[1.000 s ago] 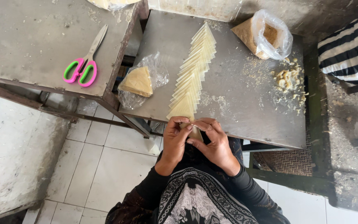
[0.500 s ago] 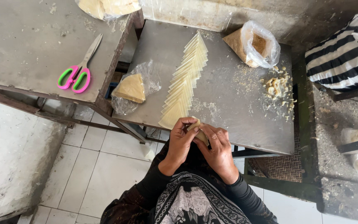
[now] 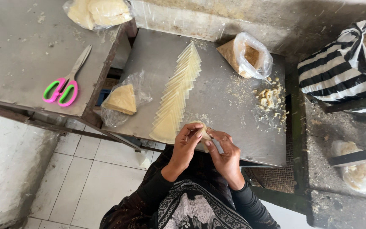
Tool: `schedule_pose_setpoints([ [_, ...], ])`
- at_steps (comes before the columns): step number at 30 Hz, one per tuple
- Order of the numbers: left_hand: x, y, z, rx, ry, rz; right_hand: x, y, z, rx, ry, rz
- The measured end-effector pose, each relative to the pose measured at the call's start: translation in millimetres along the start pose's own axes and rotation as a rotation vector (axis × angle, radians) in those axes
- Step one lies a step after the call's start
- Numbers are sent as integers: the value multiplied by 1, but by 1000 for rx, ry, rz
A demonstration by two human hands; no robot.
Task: The person removes thin triangular sheets from a plastic bag by hand and peels them apart. The person arranges the sheets into a stack on a metal table.
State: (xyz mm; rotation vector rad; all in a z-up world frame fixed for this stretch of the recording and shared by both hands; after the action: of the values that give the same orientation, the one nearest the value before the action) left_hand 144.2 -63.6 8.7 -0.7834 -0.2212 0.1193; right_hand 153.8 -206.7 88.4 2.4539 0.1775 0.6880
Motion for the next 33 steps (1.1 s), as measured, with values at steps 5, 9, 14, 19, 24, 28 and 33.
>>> schedule_pose_setpoints([
  [5,10,-11,5,44,9,-30,8,3,10,58,-37,26],
  [9,17,-18,6,111,0,-53,10,1,10,15,17,34],
  [14,25,-20,6,183,-51,-45,11,-7,33,266,-101,-12],
  [19,31,-25,0,249,-42,-42,15,-15,63,605,-252,-63],
  [24,38,-28,-7,314,-55,-35,21,-9,74,631,-188,-110],
  [28,42,-30,-14,343,-58,-21,21,-9,97,671,-340,-97],
  [33,49,-32,-18,138,-22,1,31,-7,112,842,-401,-97],
])
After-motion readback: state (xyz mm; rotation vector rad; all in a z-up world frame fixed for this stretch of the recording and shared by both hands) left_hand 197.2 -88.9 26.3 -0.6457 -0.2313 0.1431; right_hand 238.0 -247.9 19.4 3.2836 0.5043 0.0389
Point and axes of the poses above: each hand's wrist, its own x-axis towards the middle knuckle, its own y-axis out of the back of the hand, z = x × y, the point moved 7 cm from there along x, towards the middle knuckle, and after that the axes turned 10 degrees about -x, right-handed, at the moved point
